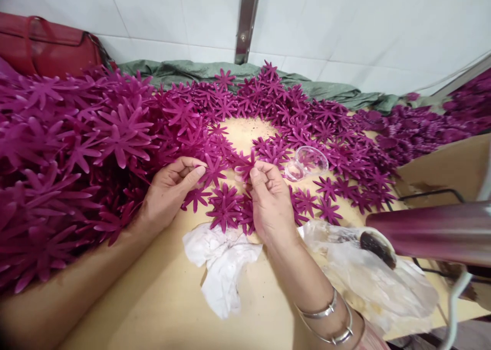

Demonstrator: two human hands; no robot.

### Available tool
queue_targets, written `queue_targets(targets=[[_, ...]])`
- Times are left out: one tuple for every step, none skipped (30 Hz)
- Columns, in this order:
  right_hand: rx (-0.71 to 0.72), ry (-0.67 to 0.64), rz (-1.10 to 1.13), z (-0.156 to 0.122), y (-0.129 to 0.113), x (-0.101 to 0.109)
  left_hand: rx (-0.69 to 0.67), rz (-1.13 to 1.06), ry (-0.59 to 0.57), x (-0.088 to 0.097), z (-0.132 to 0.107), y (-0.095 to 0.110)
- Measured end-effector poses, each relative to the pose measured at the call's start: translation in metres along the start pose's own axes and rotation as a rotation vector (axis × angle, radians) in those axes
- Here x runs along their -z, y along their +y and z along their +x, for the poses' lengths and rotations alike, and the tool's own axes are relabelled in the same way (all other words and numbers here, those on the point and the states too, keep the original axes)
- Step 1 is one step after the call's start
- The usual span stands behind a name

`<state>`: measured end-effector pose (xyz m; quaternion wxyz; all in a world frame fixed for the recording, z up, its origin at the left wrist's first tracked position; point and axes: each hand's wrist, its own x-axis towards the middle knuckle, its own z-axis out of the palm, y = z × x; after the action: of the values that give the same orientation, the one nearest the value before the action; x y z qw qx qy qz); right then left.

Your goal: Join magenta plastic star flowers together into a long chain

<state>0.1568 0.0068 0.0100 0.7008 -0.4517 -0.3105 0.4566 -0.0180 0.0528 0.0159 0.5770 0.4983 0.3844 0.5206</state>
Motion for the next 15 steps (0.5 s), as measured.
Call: queue_targets(targets=[[-0.030,0.008,0.042,0.0006,-0.0010,-0.0005,0.009,-0.008,0.006,-0.0002,0.0004,0.0000],[-0.061,0.009,0.077,0.0008,-0.0023,-0.0012,0.015,-0.015,0.010,-0.0003,0.0007,-0.0001],[-0.092,0.002,0.105,0.0008,-0.0038,-0.0021,0.021,-0.022,0.011,-0.0004,0.0010,-0.0004],[-0.118,-0.009,0.129,0.0006,-0.0054,-0.0032,0.025,-0.027,0.013,-0.0004,0.0013,-0.0008],[-0.139,-0.021,0.149,0.0002,-0.0069,-0.0044,0.029,-0.030,0.014,-0.0004,0.0014,-0.0012],[-0.151,-0.032,0.163,-0.0003,-0.0082,-0.0055,0.031,-0.030,0.017,-0.0003,0.0015,-0.0016],[-0.154,-0.040,0.166,-0.0010,-0.0090,-0.0065,0.031,-0.028,0.020,-0.0003,0.0015,-0.0017],[-0.148,-0.042,0.155,-0.0016,-0.0094,-0.0073,0.031,-0.026,0.025,-0.0002,0.0014,-0.0017],[-0.138,-0.037,0.134,-0.0023,-0.0092,-0.0077,0.030,-0.023,0.029,-0.0002,0.0013,-0.0016],[-0.127,-0.027,0.107,-0.0028,-0.0086,-0.0078,0.027,-0.019,0.034,-0.0002,0.0011,-0.0013],[-0.117,-0.015,0.082,-0.0032,-0.0077,-0.0075,0.024,-0.013,0.038,-0.0002,0.0009,-0.0009],[-0.109,-0.002,0.063,-0.0034,-0.0067,-0.0070,0.022,-0.006,0.040,-0.0002,0.0008,-0.0006],[-0.105,0.009,0.052,-0.0035,-0.0057,-0.0064,0.020,0.001,0.040,-0.0001,0.0007,-0.0005],[-0.103,0.014,0.046,-0.0034,-0.0050,-0.0057,0.018,0.006,0.039,0.0000,0.0007,-0.0005],[-0.103,0.014,0.039,-0.0033,-0.0046,-0.0051,0.017,0.009,0.037,0.0002,0.0007,-0.0007]])
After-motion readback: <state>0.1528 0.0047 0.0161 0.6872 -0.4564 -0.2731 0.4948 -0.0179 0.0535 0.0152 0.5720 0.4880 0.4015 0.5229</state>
